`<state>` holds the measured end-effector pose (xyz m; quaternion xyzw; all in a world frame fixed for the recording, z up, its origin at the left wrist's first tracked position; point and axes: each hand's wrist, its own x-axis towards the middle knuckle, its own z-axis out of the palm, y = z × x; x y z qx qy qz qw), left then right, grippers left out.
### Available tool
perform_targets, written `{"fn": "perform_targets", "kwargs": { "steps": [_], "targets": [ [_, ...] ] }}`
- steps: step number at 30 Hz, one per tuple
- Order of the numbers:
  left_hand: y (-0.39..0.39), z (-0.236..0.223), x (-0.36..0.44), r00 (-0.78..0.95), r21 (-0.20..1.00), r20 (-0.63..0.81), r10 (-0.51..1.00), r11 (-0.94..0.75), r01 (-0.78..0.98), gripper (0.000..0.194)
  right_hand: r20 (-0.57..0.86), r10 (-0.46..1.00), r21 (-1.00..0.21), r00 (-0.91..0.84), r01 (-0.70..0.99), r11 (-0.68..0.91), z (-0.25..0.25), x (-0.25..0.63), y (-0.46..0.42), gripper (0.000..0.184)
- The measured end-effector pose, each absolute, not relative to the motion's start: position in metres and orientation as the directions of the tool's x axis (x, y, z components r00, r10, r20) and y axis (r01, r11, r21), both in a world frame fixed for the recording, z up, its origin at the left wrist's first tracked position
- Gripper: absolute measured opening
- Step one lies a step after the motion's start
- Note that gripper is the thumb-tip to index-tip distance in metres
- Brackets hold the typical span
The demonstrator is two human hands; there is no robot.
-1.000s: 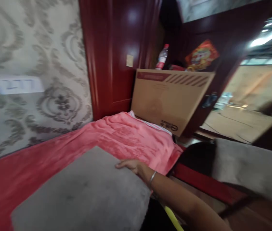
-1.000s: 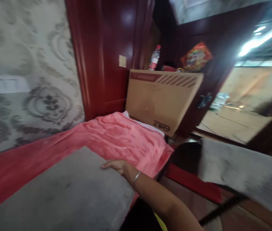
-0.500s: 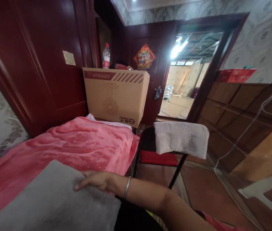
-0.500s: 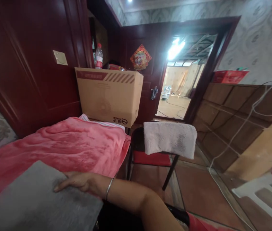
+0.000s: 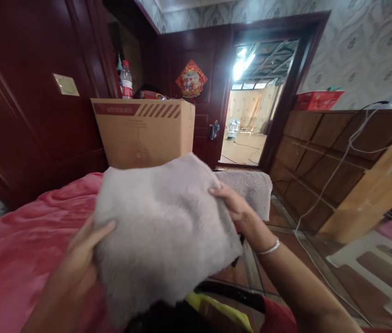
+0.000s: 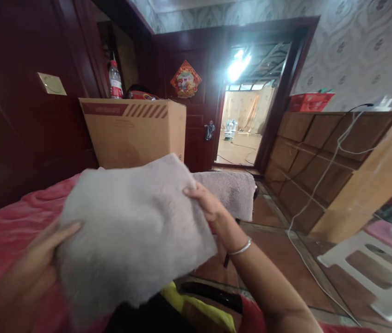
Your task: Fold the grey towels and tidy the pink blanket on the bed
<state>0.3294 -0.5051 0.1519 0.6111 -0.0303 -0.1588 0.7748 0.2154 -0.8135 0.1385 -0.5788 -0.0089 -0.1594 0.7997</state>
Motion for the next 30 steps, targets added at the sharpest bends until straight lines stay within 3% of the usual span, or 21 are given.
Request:
{"fn": "perform_targets", "kwargs": {
  "steps": [3,6,10,16,19,22,26,30],
  "targets": [
    [-0.591,0.185,0.355,0.865,0.948,0.022,-0.502,0.284,0.141,0.060,0.211,-0.450,-0.943,0.868,0.302,0.140,0.163,0.184,-0.869,0.047],
    [-0.673,0.208,0.375,0.747,0.948,0.096,-0.658,0.289,0.133,0.054,0.212,-0.623,-0.958,0.753,0.285,0.018,0.182,0.159,-0.921,0.036],
    [-0.757,0.213,0.390,0.618,0.949,0.156,-0.770,0.291,0.124,0.053,0.207,-0.739,-0.971,0.641,0.229,-0.073,0.193,0.140,-0.979,0.027],
    [-0.824,0.170,0.402,0.681,0.989,0.076,-0.729,0.141,0.040,0.026,0.027,-0.769,-0.997,0.639,0.072,0.025,0.156,0.143,-1.030,0.023],
    [-0.833,0.149,0.409,0.714,0.996,0.060,-0.697,0.087,0.002,0.012,0.076,-0.730,-0.996,0.679,0.019,-0.086,0.130,0.146,-1.042,0.027],
    [-0.832,0.142,0.414,0.713,0.996,0.085,-0.696,0.072,-0.048,0.014,0.131,-0.728,-0.988,0.673,0.030,-0.150,0.120,0.147,-1.049,0.032],
    [-0.830,0.148,0.413,0.730,0.987,0.136,-0.670,0.026,-0.159,0.019,0.062,-0.761,-0.998,0.646,0.031,-0.055,0.128,0.147,-1.053,0.027],
    [-0.830,0.156,0.405,0.722,0.916,0.293,-0.626,-0.034,-0.401,0.044,0.115,-0.792,-0.992,0.600,0.031,-0.121,0.136,0.148,-1.059,0.046]
  ]
}}
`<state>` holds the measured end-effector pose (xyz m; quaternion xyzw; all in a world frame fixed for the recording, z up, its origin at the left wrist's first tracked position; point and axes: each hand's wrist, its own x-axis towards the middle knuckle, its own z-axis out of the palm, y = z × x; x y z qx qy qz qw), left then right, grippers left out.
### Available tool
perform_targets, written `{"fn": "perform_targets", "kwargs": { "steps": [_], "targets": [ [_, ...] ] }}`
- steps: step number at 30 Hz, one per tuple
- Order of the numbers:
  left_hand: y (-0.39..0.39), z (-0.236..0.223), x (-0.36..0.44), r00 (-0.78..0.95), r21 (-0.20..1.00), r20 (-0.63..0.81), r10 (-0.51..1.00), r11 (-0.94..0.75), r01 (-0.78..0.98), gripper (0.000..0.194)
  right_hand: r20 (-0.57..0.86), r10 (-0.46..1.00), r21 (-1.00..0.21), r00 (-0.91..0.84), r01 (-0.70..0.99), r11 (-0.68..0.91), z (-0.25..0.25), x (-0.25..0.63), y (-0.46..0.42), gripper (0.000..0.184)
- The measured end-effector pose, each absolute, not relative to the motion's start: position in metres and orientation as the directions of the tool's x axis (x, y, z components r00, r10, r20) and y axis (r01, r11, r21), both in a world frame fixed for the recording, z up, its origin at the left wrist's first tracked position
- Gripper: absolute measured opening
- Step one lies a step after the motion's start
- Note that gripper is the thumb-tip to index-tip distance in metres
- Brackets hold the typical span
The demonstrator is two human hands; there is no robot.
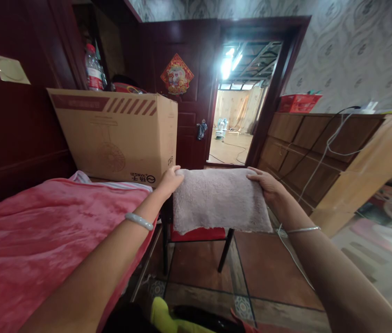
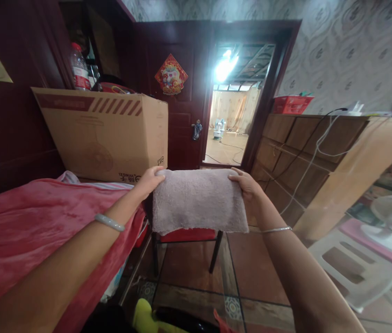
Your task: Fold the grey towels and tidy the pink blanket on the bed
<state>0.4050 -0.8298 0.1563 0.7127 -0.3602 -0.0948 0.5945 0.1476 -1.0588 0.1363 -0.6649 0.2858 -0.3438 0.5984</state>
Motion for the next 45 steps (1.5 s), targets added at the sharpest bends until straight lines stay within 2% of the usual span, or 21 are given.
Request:
{"fn": "perform_targets", "kwargs": {
  "steps": [2,4,6,9,12,15,17,20,25,36,45],
  "targets": [
    [-0.829,0.159,0.402,0.695,0.871,0.343,-0.632,-0.064,-0.488,0.046,0.211,-0.802,-0.961,0.559,-0.033,-0.276,0.136,0.148,-1.063,0.051],
    [-0.826,0.161,0.401,0.674,0.827,0.358,-0.646,-0.116,-0.551,0.046,0.331,-0.792,-0.868,0.513,-0.164,-0.469,0.135,0.148,-1.066,0.048],
    [-0.820,0.163,0.401,0.641,0.723,0.387,-0.663,-0.213,-0.657,0.049,0.457,-0.761,-0.696,0.461,-0.348,-0.628,0.135,0.149,-1.063,0.043],
    [-0.811,0.165,0.398,0.555,0.485,0.468,-0.687,-0.326,-0.812,0.052,0.640,-0.646,-0.381,0.417,-0.558,-0.737,0.139,0.155,-1.045,0.038],
    [-0.811,0.166,0.385,0.388,0.304,0.545,-0.743,-0.257,-0.917,0.057,0.748,-0.453,-0.142,0.485,-0.550,-0.823,0.147,0.167,-1.019,0.043],
    [-0.821,0.163,0.367,0.199,0.131,0.559,-0.805,-0.152,-0.980,0.083,0.713,-0.279,0.032,0.643,-0.427,-0.904,0.151,0.184,-1.003,0.049],
    [-0.828,0.159,0.359,0.153,0.051,0.515,-0.844,-0.148,-0.988,0.096,0.631,-0.260,0.051,0.731,-0.374,-0.926,0.147,0.192,-1.003,0.050],
    [-0.835,0.151,0.357,0.176,0.014,0.439,-0.881,-0.189,-0.982,0.095,0.544,-0.333,-0.018,0.770,-0.386,-0.922,0.136,0.197,-1.011,0.054],
    [-0.837,0.142,0.365,0.157,-0.028,0.450,-0.879,-0.190,-0.981,0.094,0.588,-0.343,-0.036,0.732,-0.400,-0.916,0.125,0.197,-1.016,0.058],
    [-0.838,0.138,0.368,0.130,-0.100,0.473,-0.871,-0.200,-0.975,0.091,0.636,-0.333,-0.006,0.696,-0.427,-0.904,0.124,0.198,-1.009,0.053],
    [-0.838,0.133,0.371,0.093,-0.102,0.520,-0.849,-0.170,-0.980,0.090,0.659,-0.335,-0.011,0.674,-0.437,-0.899,0.121,0.199,-1.007,0.051]
  ]
}}
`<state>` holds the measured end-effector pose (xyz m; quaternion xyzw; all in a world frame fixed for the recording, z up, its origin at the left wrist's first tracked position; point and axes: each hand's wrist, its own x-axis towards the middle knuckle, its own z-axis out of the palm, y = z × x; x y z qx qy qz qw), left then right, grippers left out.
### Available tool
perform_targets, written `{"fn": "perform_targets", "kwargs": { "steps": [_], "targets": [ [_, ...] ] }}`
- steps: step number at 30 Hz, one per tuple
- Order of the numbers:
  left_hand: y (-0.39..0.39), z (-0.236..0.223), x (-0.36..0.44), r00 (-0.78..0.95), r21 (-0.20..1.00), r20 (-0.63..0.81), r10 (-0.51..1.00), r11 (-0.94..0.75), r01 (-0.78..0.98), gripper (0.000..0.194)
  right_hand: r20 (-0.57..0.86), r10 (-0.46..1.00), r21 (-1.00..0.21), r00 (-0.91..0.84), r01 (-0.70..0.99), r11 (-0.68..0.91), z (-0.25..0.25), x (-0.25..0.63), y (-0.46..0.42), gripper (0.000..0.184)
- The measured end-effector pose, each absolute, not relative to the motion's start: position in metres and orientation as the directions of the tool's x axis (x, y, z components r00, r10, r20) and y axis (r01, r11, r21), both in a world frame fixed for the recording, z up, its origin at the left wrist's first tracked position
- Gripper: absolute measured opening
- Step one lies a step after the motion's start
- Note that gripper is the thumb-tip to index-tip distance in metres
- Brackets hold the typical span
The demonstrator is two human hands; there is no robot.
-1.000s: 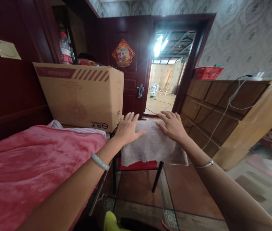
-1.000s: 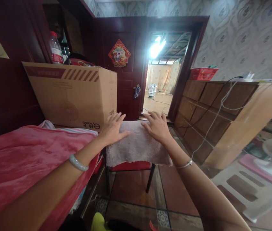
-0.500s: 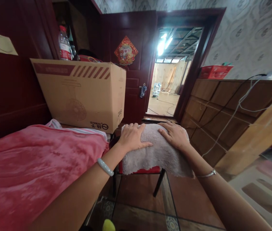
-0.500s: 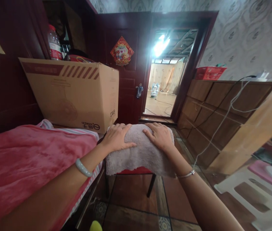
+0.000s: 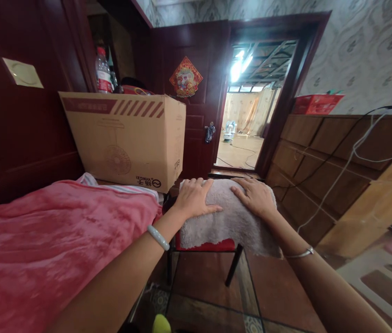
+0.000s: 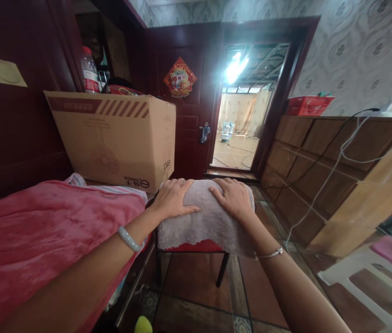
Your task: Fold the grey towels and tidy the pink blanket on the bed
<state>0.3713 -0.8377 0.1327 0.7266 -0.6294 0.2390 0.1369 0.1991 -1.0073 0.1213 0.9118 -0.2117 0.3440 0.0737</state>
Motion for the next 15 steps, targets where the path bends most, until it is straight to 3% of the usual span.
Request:
{"fn": "perform_targets", "kwargs": {
  "steps": [9,15],
  "targets": [
    [-0.836,0.135,0.365,0.109,-0.070,0.483,-0.869,-0.162,-0.984,0.091,0.621,-0.351,-0.014,0.701,-0.438,-0.899,0.124,0.194,-1.009,0.056],
    [-0.834,0.131,0.361,0.135,-0.052,0.502,-0.854,-0.186,-0.981,0.091,0.474,-0.439,-0.174,0.763,-0.408,-0.896,0.135,0.175,-1.032,0.052]
  ]
}}
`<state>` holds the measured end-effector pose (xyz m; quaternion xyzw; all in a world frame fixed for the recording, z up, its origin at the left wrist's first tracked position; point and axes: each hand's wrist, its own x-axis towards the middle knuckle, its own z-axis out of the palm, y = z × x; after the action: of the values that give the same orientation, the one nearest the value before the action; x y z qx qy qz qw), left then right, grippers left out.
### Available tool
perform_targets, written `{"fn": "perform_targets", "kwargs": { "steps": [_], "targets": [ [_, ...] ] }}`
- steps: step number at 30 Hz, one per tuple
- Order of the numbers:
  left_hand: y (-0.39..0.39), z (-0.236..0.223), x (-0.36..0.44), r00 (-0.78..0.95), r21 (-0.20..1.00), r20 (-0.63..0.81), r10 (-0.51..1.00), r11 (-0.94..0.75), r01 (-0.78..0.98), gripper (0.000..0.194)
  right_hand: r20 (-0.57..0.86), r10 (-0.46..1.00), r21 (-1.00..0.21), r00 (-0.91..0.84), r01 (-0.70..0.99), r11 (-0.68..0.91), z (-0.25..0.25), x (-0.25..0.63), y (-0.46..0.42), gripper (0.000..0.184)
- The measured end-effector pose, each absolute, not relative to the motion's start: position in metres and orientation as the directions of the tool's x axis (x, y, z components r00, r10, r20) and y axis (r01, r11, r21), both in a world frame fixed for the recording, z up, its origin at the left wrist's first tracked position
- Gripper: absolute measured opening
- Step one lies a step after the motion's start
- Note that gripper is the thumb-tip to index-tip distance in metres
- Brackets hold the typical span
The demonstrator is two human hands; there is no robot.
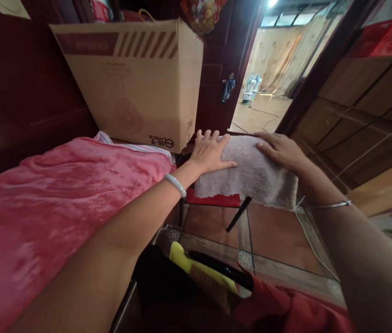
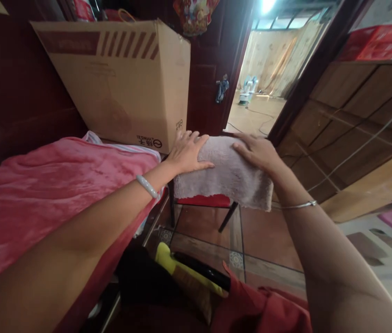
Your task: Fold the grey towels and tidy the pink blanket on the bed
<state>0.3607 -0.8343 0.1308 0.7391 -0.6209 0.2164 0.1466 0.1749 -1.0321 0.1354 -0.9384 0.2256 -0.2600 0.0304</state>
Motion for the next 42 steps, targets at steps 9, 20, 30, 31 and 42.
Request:
{"fn": "perform_targets", "kwargs": {
  "steps": [9,20,30,31,42],
  "targets": [
    [-0.832,0.121,0.362,0.236,0.018,0.498,-0.834,-0.263,-0.965,0.094,0.418,-0.719,-0.576,0.555,-0.450,-0.682,0.126,0.154,-1.047,0.036],
    [-0.827,0.132,0.367,0.204,0.044,0.427,-0.881,-0.205,-0.978,0.092,0.432,-0.690,-0.539,0.581,-0.447,-0.714,0.123,0.155,-1.053,0.042],
    [-0.685,0.091,0.397,0.256,0.136,0.443,-0.859,-0.218,-0.966,0.079,0.738,-0.462,-0.295,0.492,-0.380,-0.877,0.147,0.163,-0.992,0.044],
    [-0.658,0.080,0.399,0.314,0.157,0.402,-0.860,-0.274,-0.949,0.079,0.792,-0.396,-0.270,0.464,-0.315,-0.910,0.149,0.167,-0.971,0.044],
    [-0.278,-0.001,0.324,0.962,0.181,0.130,-0.242,-0.948,-0.263,0.059,0.465,0.196,-0.574,0.864,0.463,-0.676,0.017,0.297,-0.748,0.037]
  ]
}}
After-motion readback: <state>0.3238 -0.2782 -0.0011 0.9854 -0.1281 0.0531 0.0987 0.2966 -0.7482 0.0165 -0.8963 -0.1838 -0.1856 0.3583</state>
